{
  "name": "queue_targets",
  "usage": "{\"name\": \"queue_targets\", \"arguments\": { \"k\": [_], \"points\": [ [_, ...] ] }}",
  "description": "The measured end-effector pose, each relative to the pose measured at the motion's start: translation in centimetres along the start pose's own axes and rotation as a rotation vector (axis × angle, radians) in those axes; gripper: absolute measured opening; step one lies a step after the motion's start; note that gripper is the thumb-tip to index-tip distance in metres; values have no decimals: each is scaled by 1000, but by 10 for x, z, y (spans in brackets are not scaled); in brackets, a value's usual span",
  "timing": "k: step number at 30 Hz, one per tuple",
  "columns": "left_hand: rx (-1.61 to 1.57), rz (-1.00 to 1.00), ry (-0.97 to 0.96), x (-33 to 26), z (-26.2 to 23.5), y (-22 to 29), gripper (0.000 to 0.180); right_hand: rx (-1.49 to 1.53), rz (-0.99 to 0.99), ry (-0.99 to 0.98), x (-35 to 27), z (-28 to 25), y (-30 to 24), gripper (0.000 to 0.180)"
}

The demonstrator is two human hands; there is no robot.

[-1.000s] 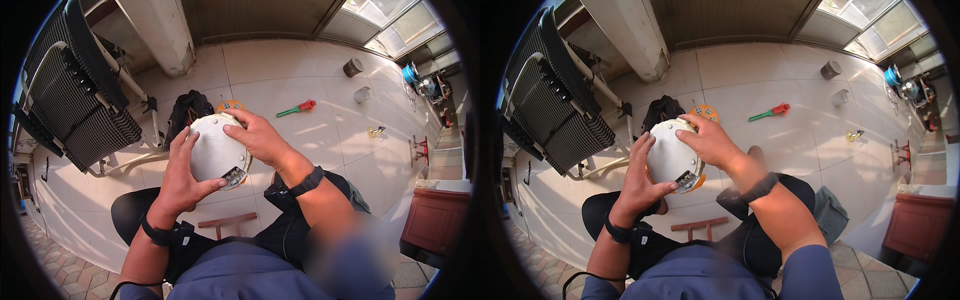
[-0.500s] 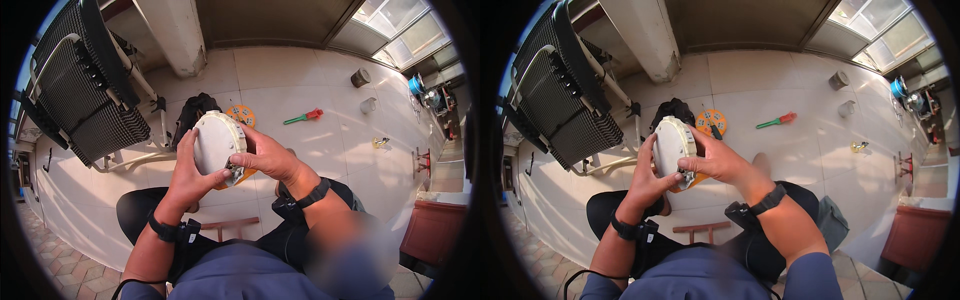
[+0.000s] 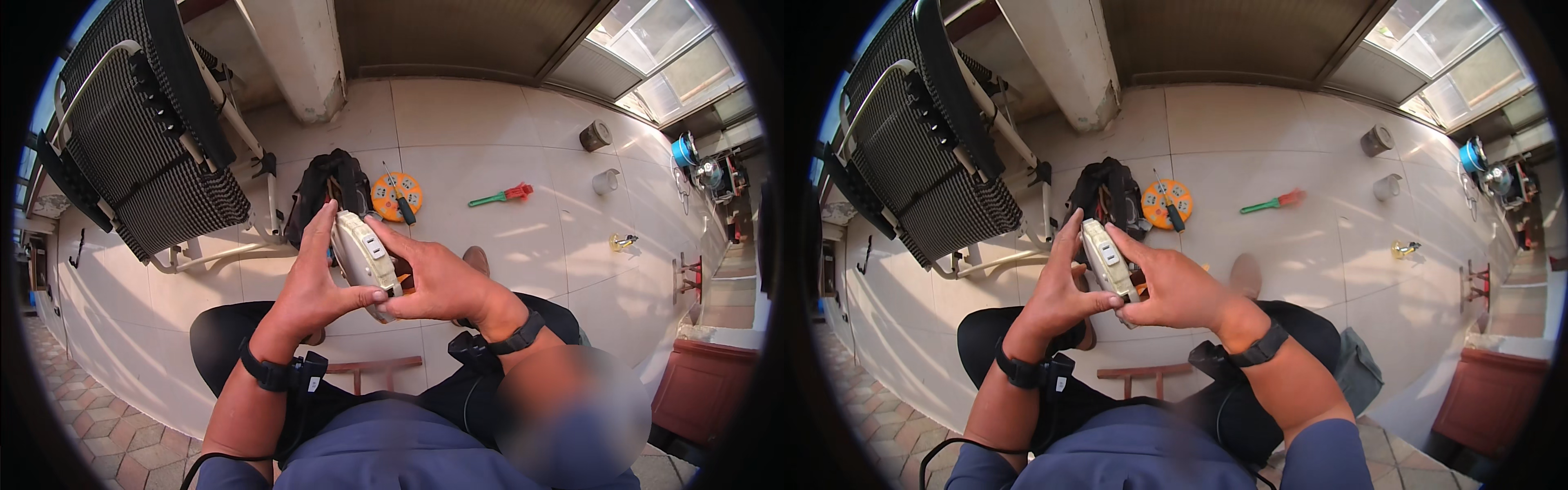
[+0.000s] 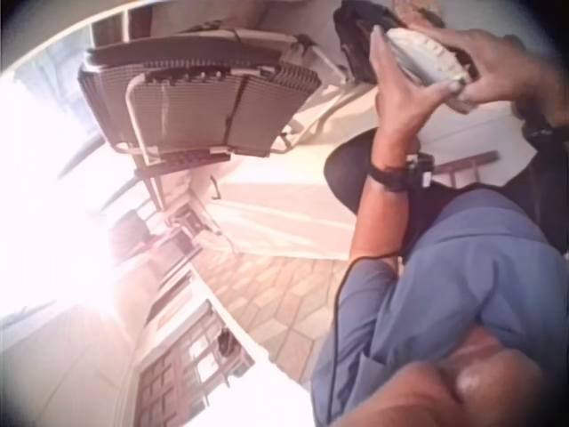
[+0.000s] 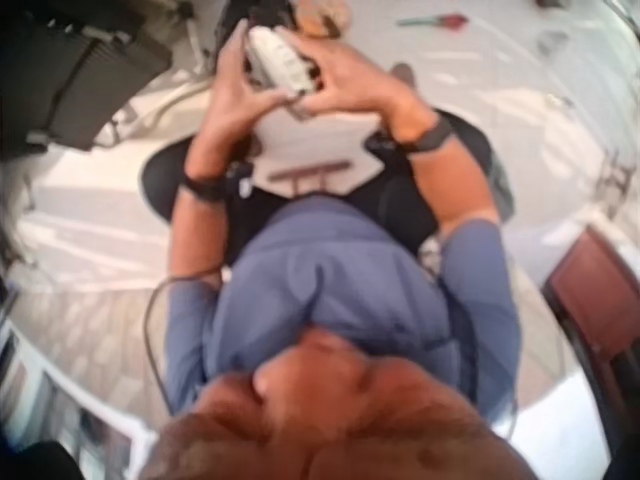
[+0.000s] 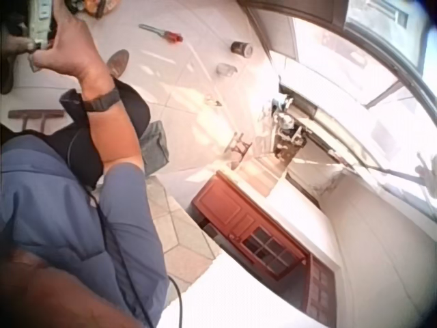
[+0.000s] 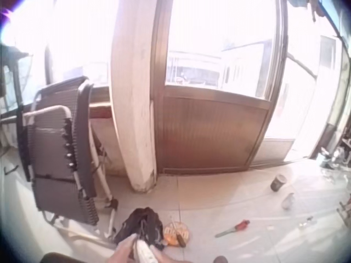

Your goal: The person sits on the floor and assembles a white circular electrical device with multiple sockets. They wrap a yellow strap around the device's edge, align the components, and press the parts together to secure the assembly.

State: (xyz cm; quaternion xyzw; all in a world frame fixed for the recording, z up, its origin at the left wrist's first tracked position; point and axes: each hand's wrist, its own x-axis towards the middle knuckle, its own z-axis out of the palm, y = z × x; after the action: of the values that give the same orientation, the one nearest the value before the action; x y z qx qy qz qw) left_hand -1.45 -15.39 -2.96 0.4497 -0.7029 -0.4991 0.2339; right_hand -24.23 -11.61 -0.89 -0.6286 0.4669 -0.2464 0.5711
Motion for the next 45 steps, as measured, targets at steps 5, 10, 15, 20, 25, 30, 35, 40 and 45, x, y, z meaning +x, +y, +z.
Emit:
{"name": "queue_targets", "arguments": {
  "k": [5, 10, 15, 20, 25, 30, 35, 40, 45],
  "points": [
    [148, 128, -31, -5, -4, 7, 118, -30, -116, -11, -4, 6, 12, 106],
    [230, 188, -36, -8, -7, 10, 98, 2, -35, -84, -5, 2, 3, 106],
    [308, 279, 40, -11, -8, 9, 92, 164, 65, -152, -7, -6, -7, 101],
    [346, 304, 116, -12, -1, 10, 91, 162, 41, -125, -6, -3, -4, 96],
    [356, 262, 132, -16, 3, 11, 92, 148, 55, -97, -6, 0, -1, 92],
    [206, 143, 27, -15, 0, 3, 96, -70, 47, -45, -5, 5, 0, 88],
    [78, -9, 35, -8, 16, -2, 101, -284, -173, 150, -3, 30, 17, 82],
    [138, -11, 29, -9, 17, 3, 98, -325, -177, 117, -4, 26, 13, 81],
    [95, -13, 27, -14, 17, 2, 96, -199, -36, 35, -7, 19, 7, 84]
  ]
}}
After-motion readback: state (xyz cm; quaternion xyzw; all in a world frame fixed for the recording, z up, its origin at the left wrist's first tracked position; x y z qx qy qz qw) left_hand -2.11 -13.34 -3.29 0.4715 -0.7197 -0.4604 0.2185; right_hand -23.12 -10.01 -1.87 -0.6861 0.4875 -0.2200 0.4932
